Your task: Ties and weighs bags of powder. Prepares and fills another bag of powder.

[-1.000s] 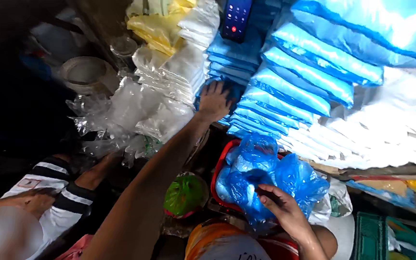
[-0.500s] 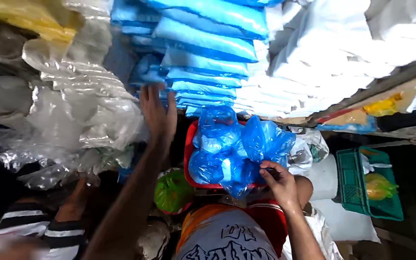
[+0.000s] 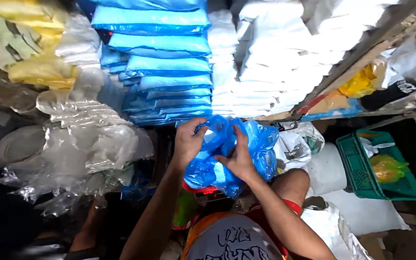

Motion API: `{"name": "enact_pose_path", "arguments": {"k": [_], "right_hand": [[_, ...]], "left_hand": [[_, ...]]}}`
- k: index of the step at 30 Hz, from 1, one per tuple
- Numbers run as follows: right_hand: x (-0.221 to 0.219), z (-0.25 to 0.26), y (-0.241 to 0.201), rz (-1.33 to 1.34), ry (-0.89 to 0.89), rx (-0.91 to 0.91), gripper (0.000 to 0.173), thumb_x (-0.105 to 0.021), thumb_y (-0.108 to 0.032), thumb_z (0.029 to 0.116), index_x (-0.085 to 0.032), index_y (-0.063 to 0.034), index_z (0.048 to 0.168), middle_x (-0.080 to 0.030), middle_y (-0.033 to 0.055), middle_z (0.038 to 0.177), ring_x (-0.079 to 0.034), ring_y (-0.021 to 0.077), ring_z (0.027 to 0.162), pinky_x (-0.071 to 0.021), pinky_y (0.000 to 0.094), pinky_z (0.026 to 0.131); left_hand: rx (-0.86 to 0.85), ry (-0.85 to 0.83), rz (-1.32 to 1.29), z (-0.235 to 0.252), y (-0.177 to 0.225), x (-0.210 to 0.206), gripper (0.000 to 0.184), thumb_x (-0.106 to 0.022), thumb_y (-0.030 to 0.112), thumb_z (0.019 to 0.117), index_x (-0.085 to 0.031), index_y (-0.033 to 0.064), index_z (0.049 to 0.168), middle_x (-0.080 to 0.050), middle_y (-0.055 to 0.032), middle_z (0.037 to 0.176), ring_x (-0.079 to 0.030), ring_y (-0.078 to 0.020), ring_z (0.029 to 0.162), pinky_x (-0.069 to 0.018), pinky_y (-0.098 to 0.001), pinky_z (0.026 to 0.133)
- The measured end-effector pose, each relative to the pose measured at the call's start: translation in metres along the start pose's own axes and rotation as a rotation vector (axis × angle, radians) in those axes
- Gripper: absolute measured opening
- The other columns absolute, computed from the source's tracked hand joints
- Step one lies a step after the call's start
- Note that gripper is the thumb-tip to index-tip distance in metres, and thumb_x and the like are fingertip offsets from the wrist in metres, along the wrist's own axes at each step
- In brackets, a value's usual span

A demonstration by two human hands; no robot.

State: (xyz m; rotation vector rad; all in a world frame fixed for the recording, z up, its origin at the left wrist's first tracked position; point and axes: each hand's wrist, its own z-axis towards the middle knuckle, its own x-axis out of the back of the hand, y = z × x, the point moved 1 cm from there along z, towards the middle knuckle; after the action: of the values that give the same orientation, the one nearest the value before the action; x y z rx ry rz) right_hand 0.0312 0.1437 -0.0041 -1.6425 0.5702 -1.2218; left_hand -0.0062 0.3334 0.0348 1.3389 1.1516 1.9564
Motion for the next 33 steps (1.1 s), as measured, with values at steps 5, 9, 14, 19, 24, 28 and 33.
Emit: {"name": "enact_pose_path", "arguments": {"k": [5, 9, 14, 19, 24, 28, 33], "right_hand": [[-0.004, 0.024, -0.042, 0.06, -0.047, 0.1, 0.125, -0.097, -0.03, 0.0655, -0.017, -0.0204, 0.162, -0.046, 0.0189, 0.15, -0.061, 0.0312, 0.123, -0.0583, 0.0555, 0.093], [0.04, 0.005, -0.091, 0.008, 0.04, 0.267, 0.032, -0.075, -0.008, 0.0856, -0.071, -0.0043, 0.117, -0.073, 0.0095, 0.101, -0.07, 0.0216, 0.091, -0.0599, 0.0496, 0.079], [0.105, -0.062, -0.094, 0.079, 0.228, 0.268, 0.017, -0.064, -0.007, 0.0893, -0.073, -0.0057, 0.104, -0.071, 0.0045, 0.085, -0.069, 0.0144, 0.08, -0.0593, 0.0428, 0.07], [0.132, -0.135, -0.059, 0.146, 0.447, 0.309, 0.018, -0.06, -0.011, 0.0981, -0.074, -0.0004, 0.101, -0.075, 0.0066, 0.093, -0.072, 0.012, 0.09, -0.0611, 0.0369, 0.083], [0.14, -0.183, 0.007, 0.076, 0.636, 0.202, 0.02, -0.059, -0.011, 0.0983, -0.073, 0.0008, 0.107, -0.076, 0.0085, 0.101, -0.072, 0.0139, 0.097, -0.0613, 0.0365, 0.089], [0.122, -0.199, 0.092, 0.018, 0.728, -0.114, 0.02, -0.062, -0.02, 0.0963, -0.075, -0.006, 0.104, -0.076, 0.0032, 0.096, -0.072, 0.0112, 0.093, -0.0609, 0.0382, 0.087], [0.129, -0.217, 0.082, 0.098, 0.82, -0.092, 0.02, -0.062, -0.009, 0.0953, -0.073, -0.0025, 0.111, -0.076, 0.0053, 0.102, -0.072, 0.0115, 0.097, -0.0614, 0.0347, 0.09]], "left_hand": [[-0.115, -0.032, 0.024, -0.002, 0.052, 0.014, 0.024, -0.063, 0.026, 0.1026, -0.07, 0.012, 0.121, -0.074, -0.0063, 0.107, -0.071, -0.0152, 0.092, -0.0605, -0.0425, 0.083], [-0.412, -0.024, -0.158, -0.013, 0.096, 0.03, 0.022, -0.063, 0.013, 0.1005, -0.066, 0.0064, 0.121, -0.07, 0.0003, 0.103, -0.066, -0.0057, 0.085, -0.0589, -0.0262, 0.076], [-0.581, -0.053, -0.413, -0.034, 0.095, -0.013, 0.066, -0.069, 0.046, 0.0946, -0.043, 0.0181, 0.149, -0.058, 0.0065, 0.136, -0.058, -0.0099, 0.119, -0.0501, -0.0326, 0.101], [-0.335, -0.307, -0.267, -0.125, 0.077, -0.124, 0.111, -0.086, 0.058, 0.0699, -0.041, -0.0102, 0.144, -0.048, -0.0284, 0.146, -0.045, -0.0341, 0.14, -0.0368, -0.0508, 0.12], [-0.236, -0.534, -0.477, -0.18, 0.061, -0.216, 0.084, -0.086, 0.042, 0.0779, -0.052, -0.0104, 0.134, -0.067, -0.015, 0.124, -0.063, -0.0113, 0.119, -0.0507, -0.0298, 0.107], [-0.202, -0.78, -0.284, -0.186, 0.028, -0.27, 0.082, -0.083, 0.04, 0.0794, -0.052, -0.0078, 0.138, -0.066, -0.0179, 0.13, -0.061, -0.0189, 0.125, -0.0478, -0.038, 0.111], [-0.334, -0.71, -0.319, -0.191, 0.029, -0.284, 0.099, -0.082, 0.051, 0.0771, -0.044, -0.0089, 0.145, -0.051, -0.0242, 0.147, -0.046, -0.027, 0.141, -0.0348, -0.0413, 0.122]]}}
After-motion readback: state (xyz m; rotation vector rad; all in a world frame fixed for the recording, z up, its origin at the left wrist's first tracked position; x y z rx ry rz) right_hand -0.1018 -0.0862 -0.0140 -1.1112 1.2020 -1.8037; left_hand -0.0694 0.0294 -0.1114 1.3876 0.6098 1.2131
